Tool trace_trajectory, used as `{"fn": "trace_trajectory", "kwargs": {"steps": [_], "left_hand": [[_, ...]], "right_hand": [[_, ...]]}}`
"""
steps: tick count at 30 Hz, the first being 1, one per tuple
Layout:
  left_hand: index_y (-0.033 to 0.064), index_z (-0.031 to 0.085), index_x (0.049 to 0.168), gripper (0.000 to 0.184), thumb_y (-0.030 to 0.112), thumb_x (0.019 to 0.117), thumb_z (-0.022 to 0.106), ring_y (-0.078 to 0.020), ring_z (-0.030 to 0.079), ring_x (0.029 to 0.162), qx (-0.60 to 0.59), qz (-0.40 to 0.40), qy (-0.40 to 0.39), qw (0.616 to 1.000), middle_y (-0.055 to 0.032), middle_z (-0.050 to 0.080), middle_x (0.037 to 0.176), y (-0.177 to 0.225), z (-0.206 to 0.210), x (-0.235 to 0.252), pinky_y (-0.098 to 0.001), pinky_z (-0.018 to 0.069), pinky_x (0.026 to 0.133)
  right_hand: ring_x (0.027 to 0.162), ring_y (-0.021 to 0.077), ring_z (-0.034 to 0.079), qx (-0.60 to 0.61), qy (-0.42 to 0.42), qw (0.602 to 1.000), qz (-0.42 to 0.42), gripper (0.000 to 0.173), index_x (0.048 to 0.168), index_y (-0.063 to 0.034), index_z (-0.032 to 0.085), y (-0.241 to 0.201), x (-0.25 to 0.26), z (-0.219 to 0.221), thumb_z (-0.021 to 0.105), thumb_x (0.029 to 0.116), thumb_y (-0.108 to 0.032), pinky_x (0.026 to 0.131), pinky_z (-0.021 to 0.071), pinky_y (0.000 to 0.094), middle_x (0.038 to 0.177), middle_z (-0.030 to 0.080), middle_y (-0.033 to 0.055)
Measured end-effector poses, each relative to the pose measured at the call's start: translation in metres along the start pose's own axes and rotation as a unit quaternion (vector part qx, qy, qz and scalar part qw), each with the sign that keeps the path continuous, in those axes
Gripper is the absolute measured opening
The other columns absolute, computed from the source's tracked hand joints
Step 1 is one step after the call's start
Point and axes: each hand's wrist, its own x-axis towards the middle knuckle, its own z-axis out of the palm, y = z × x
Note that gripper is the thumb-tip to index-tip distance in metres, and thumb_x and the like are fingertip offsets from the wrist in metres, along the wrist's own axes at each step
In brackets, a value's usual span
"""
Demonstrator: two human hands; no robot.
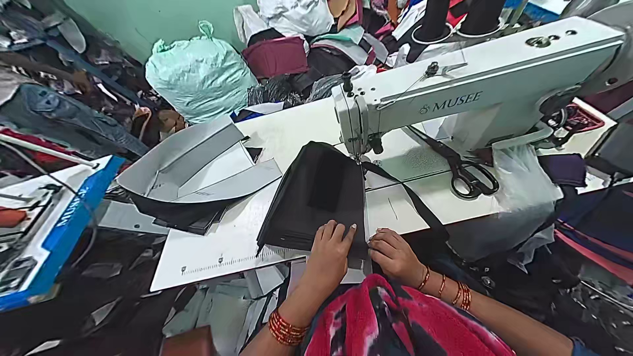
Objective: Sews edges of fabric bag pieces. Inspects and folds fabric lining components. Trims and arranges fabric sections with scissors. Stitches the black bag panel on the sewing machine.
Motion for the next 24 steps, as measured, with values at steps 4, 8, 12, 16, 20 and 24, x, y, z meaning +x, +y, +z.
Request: {"fn": "trace_trajectory", "kwargs": {"steps": [4,8,12,16,20,24], "left_hand": [[0.0059,0.071,0.127,0.055,-0.010,0.0743,0.067,-0.0424,0.064,0.122,-0.023,0.017,0.018,0.999,-0.0182,0.071,0.123,0.006,0.010,-0.002,-0.0557,0.0531,0.101],[0.0066,0.072,0.127,0.052,-0.009,0.0776,0.065,-0.0402,0.067,0.119,-0.011,0.026,0.035,0.999,-0.0160,0.072,0.122,0.010,0.012,-0.001,-0.0533,0.0541,0.100],[0.0072,0.073,0.125,0.048,-0.008,0.0796,0.066,-0.0383,0.069,0.115,0.009,0.024,0.033,0.999,-0.0138,0.074,0.118,0.017,0.013,0.003,-0.0520,0.0569,0.094],[0.0073,0.073,0.124,0.048,-0.007,0.0793,0.065,-0.0375,0.069,0.114,0.016,0.038,0.034,0.999,-0.0128,0.073,0.117,0.016,0.015,0.003,-0.0525,0.0563,0.094],[0.0085,0.073,0.125,0.047,-0.005,0.0803,0.066,-0.0359,0.069,0.114,0.025,0.047,0.042,0.998,-0.0108,0.074,0.117,0.016,0.018,0.001,-0.0518,0.0558,0.094],[0.0069,0.071,0.127,0.044,-0.005,0.0851,0.063,-0.0359,0.068,0.116,0.018,0.052,0.035,0.998,-0.0115,0.074,0.119,0.015,0.019,0.000,-0.0523,0.0542,0.098]], "right_hand": [[0.096,0.0215,0.069,0.019,0.018,1.000,0.011,0.020,0.088,-0.0099,0.068,0.001,-0.002,0.000,0.052,0.0964,0.000,0.103,0.0502,0.0361,0.088,0.071,0.0059],[0.096,0.0217,0.069,0.047,0.034,0.998,0.033,0.020,0.085,-0.0082,0.066,0.002,-0.004,0.000,0.052,0.0962,0.001,0.104,0.0502,0.0343,0.086,0.070,0.0072],[0.095,0.0224,0.067,0.070,0.039,0.996,0.049,0.018,0.083,-0.0073,0.061,0.003,-0.006,0.000,0.051,0.0948,0.001,0.105,0.0491,0.0331,0.086,0.066,0.0089],[0.097,0.0225,0.067,0.084,0.041,0.994,0.062,0.017,0.083,-0.0068,0.061,0.003,-0.009,0.000,0.051,0.0955,0.000,0.107,0.0481,0.0330,0.088,0.067,0.0099],[0.098,0.0226,0.068,0.094,0.042,0.992,0.069,0.016,0.082,-0.0062,0.060,0.003,-0.009,0.001,0.053,0.0943,0.001,0.106,0.0491,0.0327,0.090,0.068,0.0108],[0.098,0.0224,0.068,0.090,0.040,0.993,0.067,0.016,0.082,-0.0064,0.060,0.004,-0.009,0.000,0.053,0.0938,0.001,0.106,0.0490,0.0319,0.090,0.068,0.0106]]}}
